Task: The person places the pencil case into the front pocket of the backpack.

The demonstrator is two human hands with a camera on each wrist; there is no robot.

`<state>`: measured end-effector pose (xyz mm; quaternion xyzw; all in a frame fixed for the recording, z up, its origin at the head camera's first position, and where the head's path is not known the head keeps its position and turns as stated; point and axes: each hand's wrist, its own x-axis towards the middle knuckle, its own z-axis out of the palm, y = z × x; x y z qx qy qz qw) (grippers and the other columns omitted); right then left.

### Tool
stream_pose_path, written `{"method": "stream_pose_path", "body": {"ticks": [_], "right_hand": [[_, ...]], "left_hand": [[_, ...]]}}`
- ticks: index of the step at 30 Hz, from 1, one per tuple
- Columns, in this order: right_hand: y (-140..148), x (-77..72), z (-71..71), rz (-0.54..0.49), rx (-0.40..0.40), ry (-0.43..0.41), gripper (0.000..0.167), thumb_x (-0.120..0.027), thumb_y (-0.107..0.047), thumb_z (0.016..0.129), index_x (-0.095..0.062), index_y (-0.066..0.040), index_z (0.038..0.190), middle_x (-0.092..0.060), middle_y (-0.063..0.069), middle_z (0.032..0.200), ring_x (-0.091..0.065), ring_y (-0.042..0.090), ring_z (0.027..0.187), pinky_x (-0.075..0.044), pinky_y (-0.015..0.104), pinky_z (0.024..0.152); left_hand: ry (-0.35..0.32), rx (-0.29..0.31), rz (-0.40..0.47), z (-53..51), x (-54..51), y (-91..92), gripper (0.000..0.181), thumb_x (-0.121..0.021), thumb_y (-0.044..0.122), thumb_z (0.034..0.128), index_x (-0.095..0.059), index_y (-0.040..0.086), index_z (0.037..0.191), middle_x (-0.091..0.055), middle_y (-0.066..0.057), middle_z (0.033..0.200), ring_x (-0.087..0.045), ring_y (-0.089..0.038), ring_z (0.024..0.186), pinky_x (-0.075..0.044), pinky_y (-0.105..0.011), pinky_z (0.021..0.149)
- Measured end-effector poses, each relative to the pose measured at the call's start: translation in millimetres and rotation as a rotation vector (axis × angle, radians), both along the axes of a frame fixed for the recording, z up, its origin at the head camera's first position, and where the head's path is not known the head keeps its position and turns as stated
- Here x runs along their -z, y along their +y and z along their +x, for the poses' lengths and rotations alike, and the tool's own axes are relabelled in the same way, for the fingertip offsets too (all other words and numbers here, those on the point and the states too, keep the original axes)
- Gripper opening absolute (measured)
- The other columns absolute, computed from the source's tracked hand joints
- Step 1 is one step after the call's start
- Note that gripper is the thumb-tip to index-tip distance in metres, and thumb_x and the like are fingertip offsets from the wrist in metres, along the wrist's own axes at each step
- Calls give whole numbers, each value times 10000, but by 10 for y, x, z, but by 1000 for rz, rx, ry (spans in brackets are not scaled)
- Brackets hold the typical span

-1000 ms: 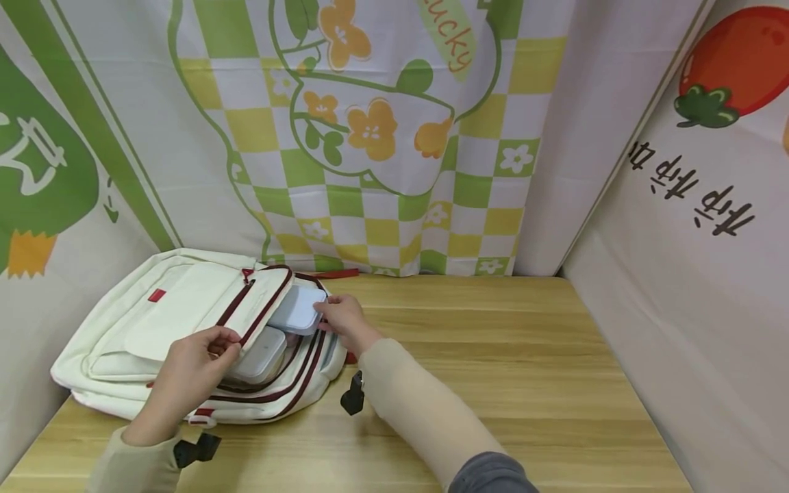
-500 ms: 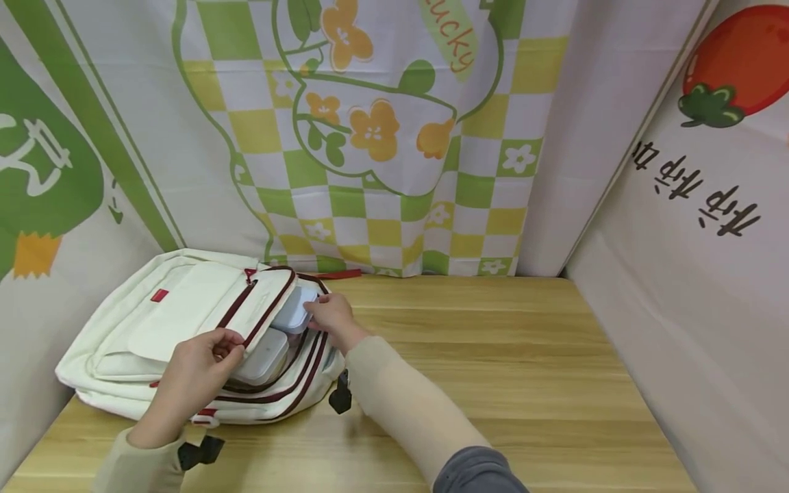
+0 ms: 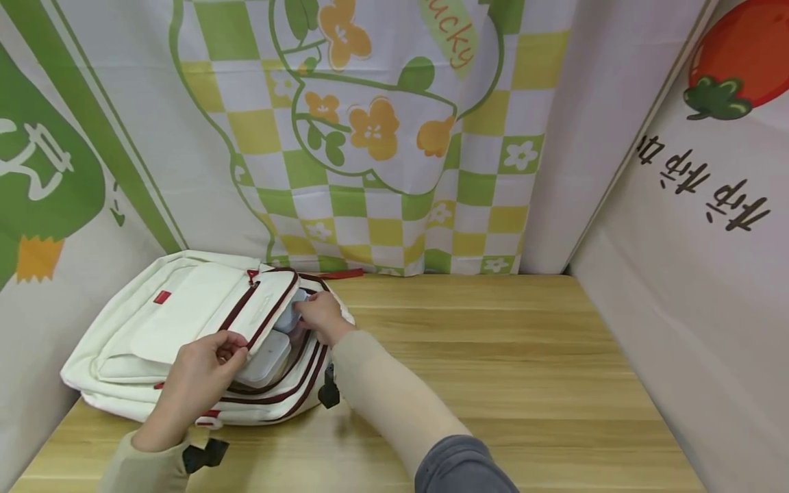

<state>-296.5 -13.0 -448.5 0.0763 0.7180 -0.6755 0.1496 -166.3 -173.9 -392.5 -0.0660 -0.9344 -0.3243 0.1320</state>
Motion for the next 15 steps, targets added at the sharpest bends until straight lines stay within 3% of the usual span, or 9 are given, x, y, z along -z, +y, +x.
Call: {"method": "stream_pose_path", "body": {"ticks": [6, 11, 15], "right_hand": [[-47, 37, -3, 34, -33, 5, 453, -548, -35, 995, -503, 112, 1421, -631, 194, 1179, -705, 308, 985, -570, 361, 873], [7, 67, 27, 7, -56, 8, 483, -560, -62, 979, -467, 96, 1425, -622, 132, 939, -666, 220, 786, -585, 369, 831], [52, 25, 56, -31, -85, 19, 367, -609, -96, 978, -480, 40, 1294, -575, 92, 803, -596, 149, 681, -599, 363, 771]], "left_hand": [[-21, 0, -7, 11, 37, 23, 66, -661, 35, 902, -726, 43, 894, -633, 16, 718, -567, -126, 653, -464, -335, 620], [-36, 2, -8, 14, 41, 34, 68, -660, 40, 900, -727, 45, 892, -633, 19, 717, -568, -125, 653, -469, -343, 628], [-14, -3, -6, 13, 11, 18, 67, -659, 35, 892, -725, 37, 884, -635, 11, 716, -570, -132, 653, -471, -348, 630]]}}
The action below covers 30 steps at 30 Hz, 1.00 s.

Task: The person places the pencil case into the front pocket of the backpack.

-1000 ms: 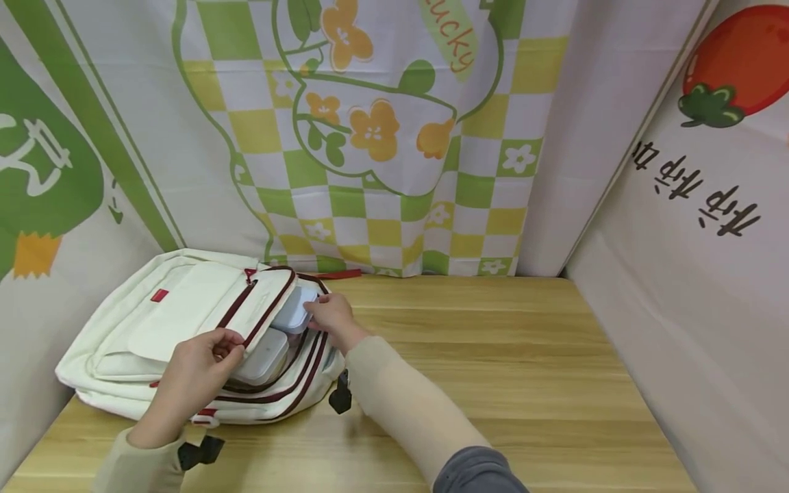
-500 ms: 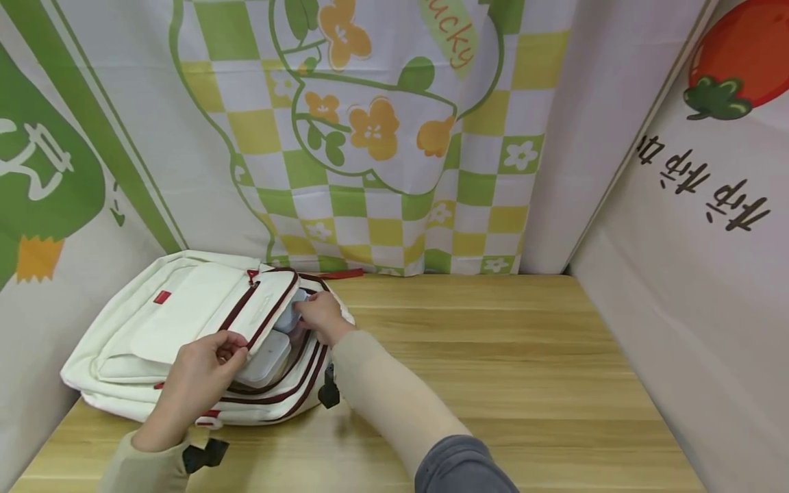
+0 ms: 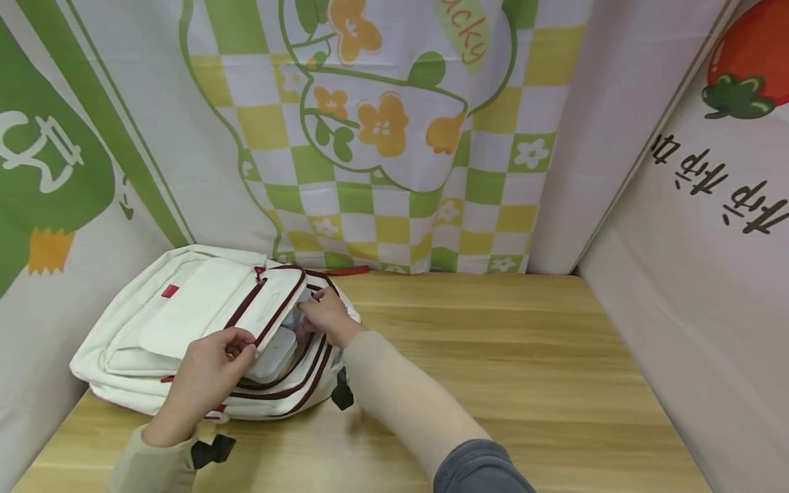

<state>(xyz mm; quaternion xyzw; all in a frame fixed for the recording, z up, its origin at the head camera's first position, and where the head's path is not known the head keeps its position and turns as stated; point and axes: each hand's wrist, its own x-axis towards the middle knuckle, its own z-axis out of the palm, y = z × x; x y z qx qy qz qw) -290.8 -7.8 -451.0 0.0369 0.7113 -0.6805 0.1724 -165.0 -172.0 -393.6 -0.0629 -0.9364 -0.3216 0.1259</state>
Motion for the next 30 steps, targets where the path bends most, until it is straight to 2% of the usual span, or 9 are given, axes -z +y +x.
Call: {"method": "stream_pose_path", "body": {"ticks": [3, 8, 15, 23, 26, 30], "right_hand": [[76, -46, 36, -24, -27, 6, 275, -626, -89, 985, -492, 20, 1200, -580, 96, 843, -600, 154, 707, -599, 360, 769], [280, -39, 83, -53, -33, -22, 213, -617, -77, 1010, -504, 13, 1166, -577, 138, 1059, -613, 179, 793, -588, 319, 736], [685, 64, 156, -85, -28, -81, 163, -572, -79, 1035, -474, -26, 1154, -536, 76, 889, -549, 131, 712, -509, 236, 629], [1204, 246, 343, -83, -36, -123, 272, -539, -59, 1035, -455, 32, 1278, -571, 108, 949, -563, 152, 764, -523, 276, 692], [1384, 288, 419, -59, -24, -121, 303, -541, -71, 1032, -473, 36, 1307, -590, 127, 1023, -573, 170, 817, -524, 296, 720], [1568, 341, 487, -35, -9, -115, 316, -531, -83, 1041, -495, 46, 1327, -590, 151, 1133, -583, 184, 885, -532, 301, 743]], "left_hand": [[6, -2, -1, -3, -18, 4, 66, -658, 35, 888, -723, 33, 880, -634, 8, 712, -567, -134, 647, -468, -347, 623], [-13, 0, -5, -2, 5, 12, 73, -654, 43, 894, -726, 35, 888, -634, 10, 714, -566, -132, 647, -465, -343, 623], [-48, 3, -12, -10, 95, 56, 76, -654, 55, 905, -730, 43, 906, -636, 8, 720, -563, -134, 639, -465, -344, 614], [-56, 36, -89, 71, 213, 197, 92, -645, 57, 922, -714, 89, 871, -612, 33, 712, -523, -108, 597, -446, -338, 529], [-36, 45, -132, 82, 250, 228, 91, -650, 55, 917, -713, 95, 864, -612, 29, 715, -517, -113, 593, -443, -345, 517], [24, 42, -209, 81, 294, 244, 74, -669, 50, 895, -719, 95, 864, -639, 22, 754, -549, -132, 614, -463, -371, 525]]}}
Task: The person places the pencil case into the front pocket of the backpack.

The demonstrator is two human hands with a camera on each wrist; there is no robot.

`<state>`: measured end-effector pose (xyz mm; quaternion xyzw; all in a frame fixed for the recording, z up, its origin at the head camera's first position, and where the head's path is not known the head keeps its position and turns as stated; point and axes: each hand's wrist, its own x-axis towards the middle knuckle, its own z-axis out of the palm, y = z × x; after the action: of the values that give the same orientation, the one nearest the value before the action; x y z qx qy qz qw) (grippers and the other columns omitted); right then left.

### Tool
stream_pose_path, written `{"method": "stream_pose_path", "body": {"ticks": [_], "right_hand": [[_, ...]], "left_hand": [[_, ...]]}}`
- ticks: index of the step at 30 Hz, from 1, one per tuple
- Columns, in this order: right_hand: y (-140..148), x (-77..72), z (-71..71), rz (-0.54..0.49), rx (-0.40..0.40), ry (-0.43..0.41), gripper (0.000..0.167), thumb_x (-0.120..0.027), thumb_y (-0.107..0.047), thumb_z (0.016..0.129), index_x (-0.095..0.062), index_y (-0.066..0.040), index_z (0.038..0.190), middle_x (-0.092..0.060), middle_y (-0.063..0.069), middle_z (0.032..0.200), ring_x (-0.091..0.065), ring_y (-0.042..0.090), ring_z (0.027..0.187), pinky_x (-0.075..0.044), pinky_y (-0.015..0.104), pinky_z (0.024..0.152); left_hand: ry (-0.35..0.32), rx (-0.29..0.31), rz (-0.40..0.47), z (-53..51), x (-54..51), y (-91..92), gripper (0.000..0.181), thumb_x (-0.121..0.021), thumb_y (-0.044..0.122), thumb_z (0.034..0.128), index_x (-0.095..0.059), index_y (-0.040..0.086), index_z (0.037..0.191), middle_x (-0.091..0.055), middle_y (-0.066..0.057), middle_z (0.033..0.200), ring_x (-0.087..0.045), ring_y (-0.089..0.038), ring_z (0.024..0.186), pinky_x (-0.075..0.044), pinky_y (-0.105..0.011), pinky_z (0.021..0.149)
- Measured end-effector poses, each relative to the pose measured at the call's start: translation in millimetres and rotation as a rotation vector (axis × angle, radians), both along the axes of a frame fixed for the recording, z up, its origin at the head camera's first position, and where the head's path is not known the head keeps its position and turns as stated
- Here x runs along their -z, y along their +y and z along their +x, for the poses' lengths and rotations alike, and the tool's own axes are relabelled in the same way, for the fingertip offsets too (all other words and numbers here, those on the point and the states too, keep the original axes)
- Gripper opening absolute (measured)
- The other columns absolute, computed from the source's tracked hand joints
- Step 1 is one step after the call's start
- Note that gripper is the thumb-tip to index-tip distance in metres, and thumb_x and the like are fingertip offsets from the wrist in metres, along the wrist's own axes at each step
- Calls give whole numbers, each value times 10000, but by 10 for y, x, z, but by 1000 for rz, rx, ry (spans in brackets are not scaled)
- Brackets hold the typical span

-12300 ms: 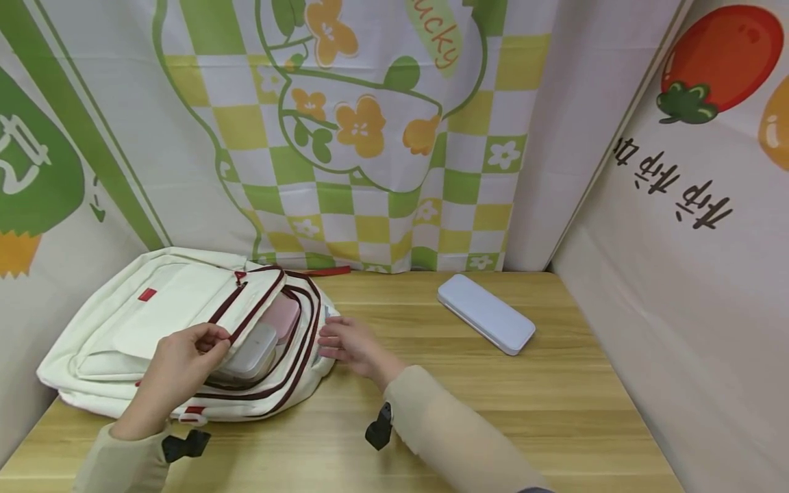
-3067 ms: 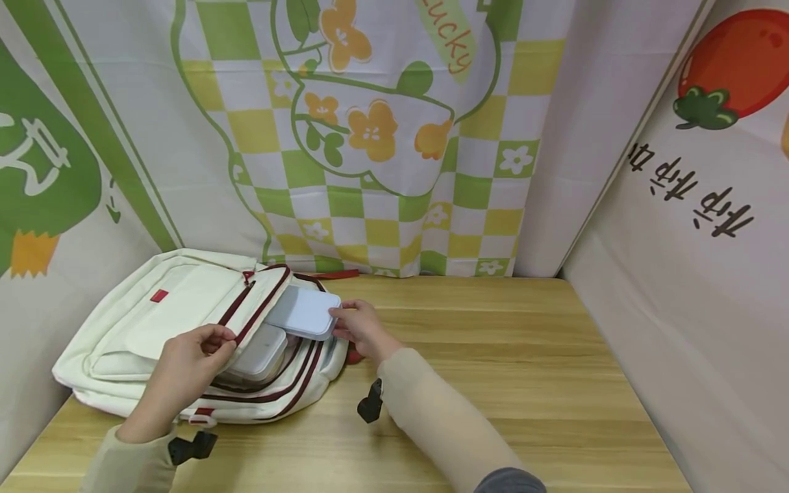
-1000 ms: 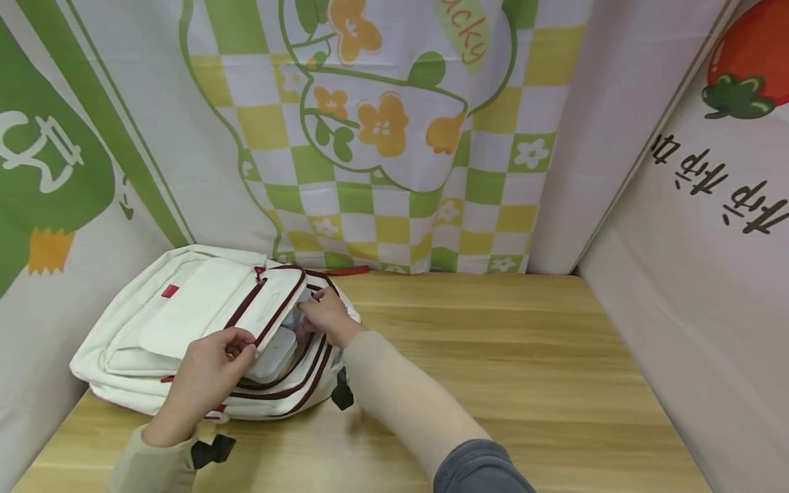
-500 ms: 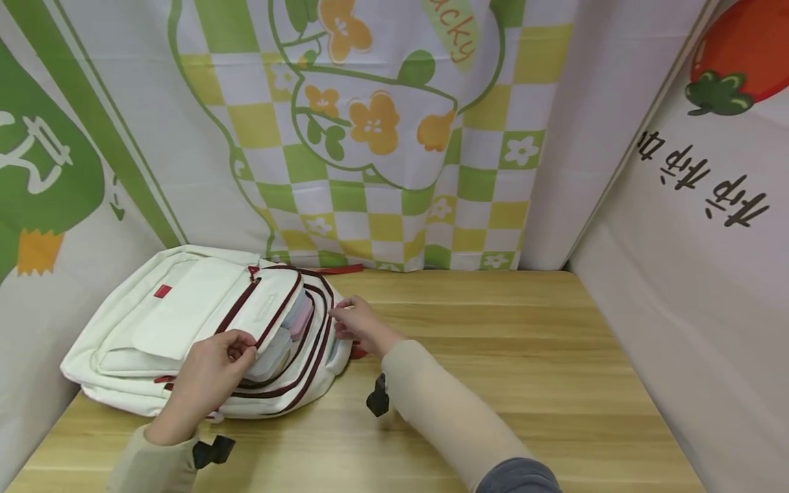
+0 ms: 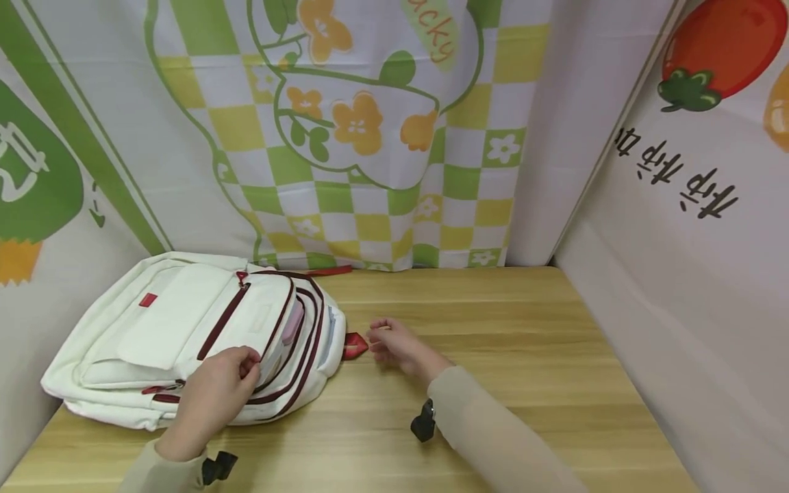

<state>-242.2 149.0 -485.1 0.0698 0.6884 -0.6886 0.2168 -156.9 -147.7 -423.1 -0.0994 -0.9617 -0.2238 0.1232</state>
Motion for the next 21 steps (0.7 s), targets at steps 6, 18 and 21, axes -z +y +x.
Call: {"method": "stream_pose_path", "body": {"ticks": [6, 18, 21], "right_hand": [[154, 53, 85, 8, -3, -6, 319, -534, -96, 1047, -494, 57, 1324, -591, 181, 1155, -585, 169, 856, -528, 287, 734], [406, -16, 319, 291, -246, 337, 394, -558, -140, 1060, -505, 68, 1389, -602, 118, 1020, -596, 206, 820, -533, 360, 692], [455, -93, 403, 473, -331, 551, 376, -588, -151, 1050, -559, 53, 1364, -615, 85, 1017, -611, 202, 865, -546, 346, 716]], "left_hand": [[80, 13, -85, 6, 31, -32, 101, -673, 10, 867, -697, 96, 820, -621, 21, 756, -604, -185, 630, -477, -399, 493], [247, 44, -112, 50, -21, -78, 197, -770, 126, 815, -689, -3, 939, -639, -148, 857, -617, -386, 743, -479, -533, 598], [368, 116, -34, 68, -10, 25, 274, -773, 134, 787, -695, -21, 1000, -647, -182, 939, -618, -409, 811, -492, -549, 640]]}}
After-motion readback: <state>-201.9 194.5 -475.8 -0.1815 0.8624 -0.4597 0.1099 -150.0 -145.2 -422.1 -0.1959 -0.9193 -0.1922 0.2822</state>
